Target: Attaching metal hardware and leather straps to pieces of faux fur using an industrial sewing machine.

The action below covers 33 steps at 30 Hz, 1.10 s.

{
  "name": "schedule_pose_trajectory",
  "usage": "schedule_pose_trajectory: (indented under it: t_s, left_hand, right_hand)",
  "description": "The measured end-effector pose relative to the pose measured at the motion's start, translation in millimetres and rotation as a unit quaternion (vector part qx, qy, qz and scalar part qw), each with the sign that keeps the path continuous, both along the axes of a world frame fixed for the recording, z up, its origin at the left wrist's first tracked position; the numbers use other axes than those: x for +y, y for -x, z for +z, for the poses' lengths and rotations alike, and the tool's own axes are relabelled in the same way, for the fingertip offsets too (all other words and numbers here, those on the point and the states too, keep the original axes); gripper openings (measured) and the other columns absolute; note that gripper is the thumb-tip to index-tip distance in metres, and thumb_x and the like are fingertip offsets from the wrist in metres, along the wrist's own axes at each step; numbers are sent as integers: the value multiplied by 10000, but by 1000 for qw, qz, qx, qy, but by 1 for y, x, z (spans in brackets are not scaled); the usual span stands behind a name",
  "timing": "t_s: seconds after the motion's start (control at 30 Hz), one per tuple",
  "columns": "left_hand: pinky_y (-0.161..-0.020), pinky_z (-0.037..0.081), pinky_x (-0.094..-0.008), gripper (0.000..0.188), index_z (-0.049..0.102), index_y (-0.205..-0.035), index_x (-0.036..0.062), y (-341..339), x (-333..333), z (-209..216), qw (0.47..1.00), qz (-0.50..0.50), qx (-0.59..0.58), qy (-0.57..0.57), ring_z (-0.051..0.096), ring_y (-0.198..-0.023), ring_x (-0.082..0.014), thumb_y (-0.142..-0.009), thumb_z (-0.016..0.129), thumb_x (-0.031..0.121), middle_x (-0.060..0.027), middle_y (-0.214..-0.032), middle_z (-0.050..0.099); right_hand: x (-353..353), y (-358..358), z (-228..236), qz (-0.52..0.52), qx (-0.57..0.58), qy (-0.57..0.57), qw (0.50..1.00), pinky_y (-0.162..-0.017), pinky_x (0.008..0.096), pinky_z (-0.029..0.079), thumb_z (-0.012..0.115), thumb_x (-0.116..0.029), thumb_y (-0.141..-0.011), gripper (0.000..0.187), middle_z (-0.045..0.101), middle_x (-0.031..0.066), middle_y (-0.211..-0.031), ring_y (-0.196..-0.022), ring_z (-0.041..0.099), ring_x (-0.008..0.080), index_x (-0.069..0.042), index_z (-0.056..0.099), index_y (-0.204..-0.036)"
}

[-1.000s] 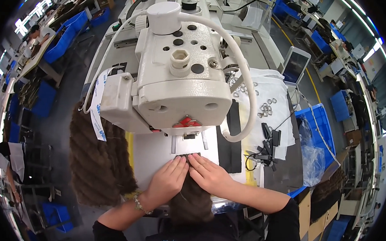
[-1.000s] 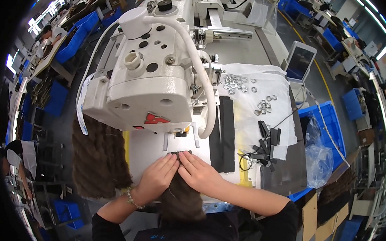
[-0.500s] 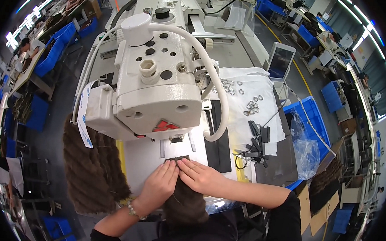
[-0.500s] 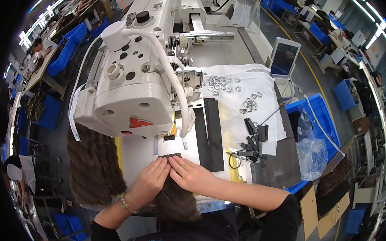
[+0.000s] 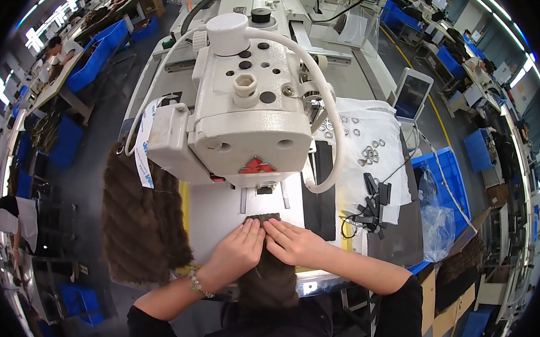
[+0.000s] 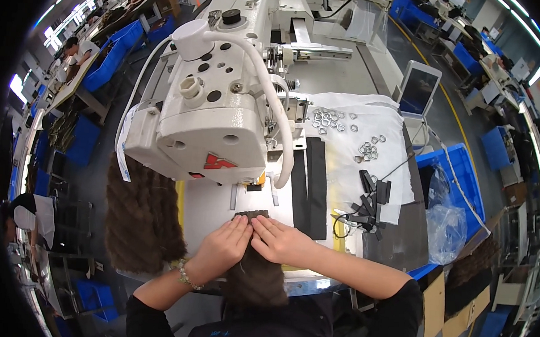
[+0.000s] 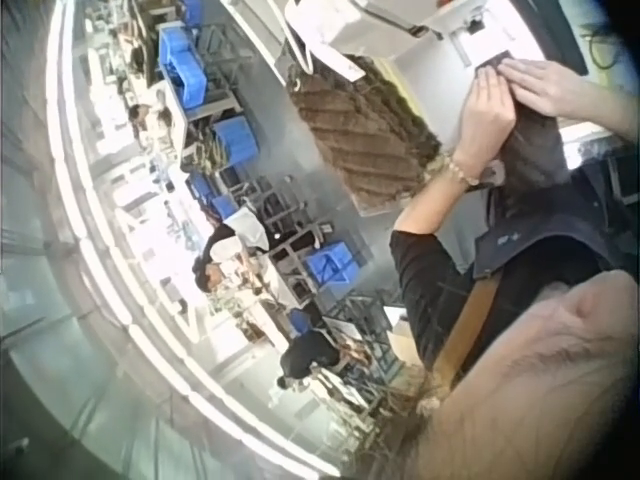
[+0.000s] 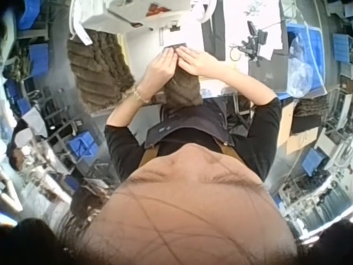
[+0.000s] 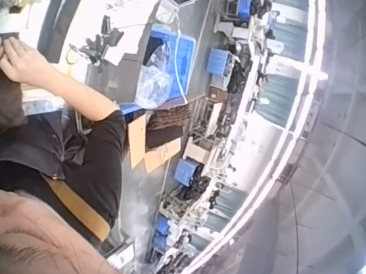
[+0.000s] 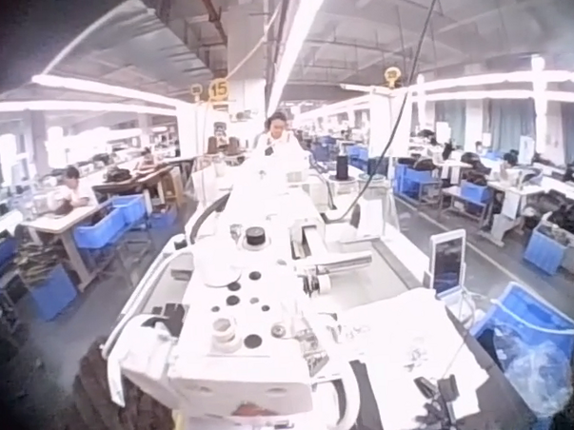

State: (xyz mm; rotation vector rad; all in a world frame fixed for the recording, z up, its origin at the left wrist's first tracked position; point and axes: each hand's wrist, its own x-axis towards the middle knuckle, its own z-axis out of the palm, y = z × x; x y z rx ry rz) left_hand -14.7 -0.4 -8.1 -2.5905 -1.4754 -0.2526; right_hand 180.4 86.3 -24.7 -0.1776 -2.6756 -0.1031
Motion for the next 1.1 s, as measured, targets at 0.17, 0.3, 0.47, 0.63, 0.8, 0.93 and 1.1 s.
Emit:
schedule_pose_trajectory:
  t_s: [0.17,0.3,0.47,0.63,0.8,0.93,1.1]
  left_hand:
    - [-971,512,-376,346,646,-1136,-48,0,-2,-3,1000,-1,-13,-12,647,-1118,-301,-822,592,89,-215,-1186,653]
    - [-973,512,-379,352,643,-1148,-43,3,-2,-4,1000,-6,-16,-21,647,-1116,-298,-828,593,94,-211,-1192,650]
    - [-967,510,-359,334,660,-1123,-39,5,15,5,997,-2,-31,-67,654,-1092,-277,-837,579,114,-191,-1143,669]
    - [-955,521,-351,313,665,-1108,-30,6,34,1,996,11,-58,-67,657,-1091,-256,-844,579,113,-172,-1149,673]
    - [-934,534,-347,302,673,-1101,-14,10,45,-5,995,11,-64,-77,663,-1076,-252,-840,587,112,-159,-1137,681]
    - [-930,536,-348,295,677,-1094,-8,14,52,-8,993,9,-75,-88,665,-1067,-253,-839,591,112,-155,-1124,684]
    - [-923,534,-344,271,688,-1059,-7,21,54,-12,992,-5,-62,-110,669,-1048,-252,-826,607,104,-149,-1094,689]
  right_hand:
    - [-1,1,-1,0,3,1,1000,-931,369,553,609,-108,-745,200,665,209,-1139,-1063,672,296,7,625,-908]
    - [0,1,1,3,4,4,1000,-927,373,555,608,-104,-742,198,666,209,-1131,-1063,671,303,8,624,-904]
    - [10,5,11,-26,21,-49,998,-911,371,560,613,-98,-754,178,670,200,-1113,-1057,670,304,5,624,-899]
    - [25,10,7,-50,31,-60,996,-893,367,559,621,-98,-767,159,675,186,-1094,-1047,672,299,-9,627,-899]
    - [34,14,2,-49,45,-70,995,-879,356,560,619,-100,-773,171,683,188,-1055,-991,684,286,5,633,-907]
    - [41,16,-1,-55,49,-72,995,-873,350,561,620,-99,-773,170,684,195,-1051,-984,687,283,12,631,-902]
    - [45,18,-1,-55,52,-70,995,-865,345,563,622,-96,-778,162,687,191,-1048,-980,689,279,9,634,-902]
